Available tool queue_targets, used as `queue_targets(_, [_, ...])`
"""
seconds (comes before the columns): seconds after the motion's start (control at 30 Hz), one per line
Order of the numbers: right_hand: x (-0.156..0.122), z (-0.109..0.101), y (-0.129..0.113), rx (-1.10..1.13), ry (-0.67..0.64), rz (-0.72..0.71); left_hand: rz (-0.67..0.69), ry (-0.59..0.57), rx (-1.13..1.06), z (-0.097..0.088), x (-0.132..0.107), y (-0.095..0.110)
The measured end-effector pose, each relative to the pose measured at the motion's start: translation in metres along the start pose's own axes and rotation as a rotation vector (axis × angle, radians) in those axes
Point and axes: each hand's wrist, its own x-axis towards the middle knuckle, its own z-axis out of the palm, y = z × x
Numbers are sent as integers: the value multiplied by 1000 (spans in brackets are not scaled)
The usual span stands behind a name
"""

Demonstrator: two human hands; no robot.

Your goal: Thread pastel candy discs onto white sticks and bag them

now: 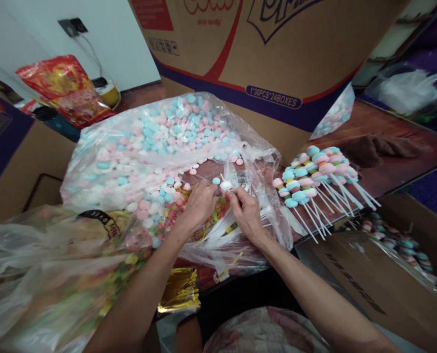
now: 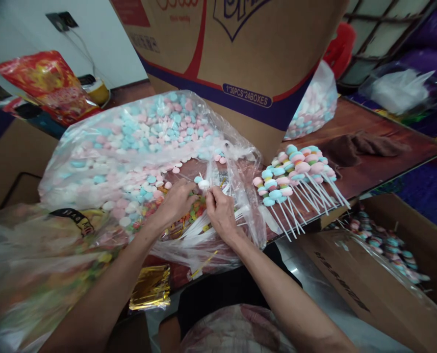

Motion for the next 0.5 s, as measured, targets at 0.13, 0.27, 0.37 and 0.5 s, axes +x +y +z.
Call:
queue_targets(0.13, [0, 0, -1, 9, 1, -3, 17, -4, -83, -1, 4, -2])
queue_targets(0.27, [0, 0, 0, 6, 5, 0, -6, 21, -274, -5, 2, -5])
queue_targets(0.37, [1, 0, -1, -5, 0, -1, -16, 67, -362, -8, 1, -2])
queue_targets(0.5, [0, -1, -3, -18, -5, -10, 63, 20, -187, -8, 0, 6])
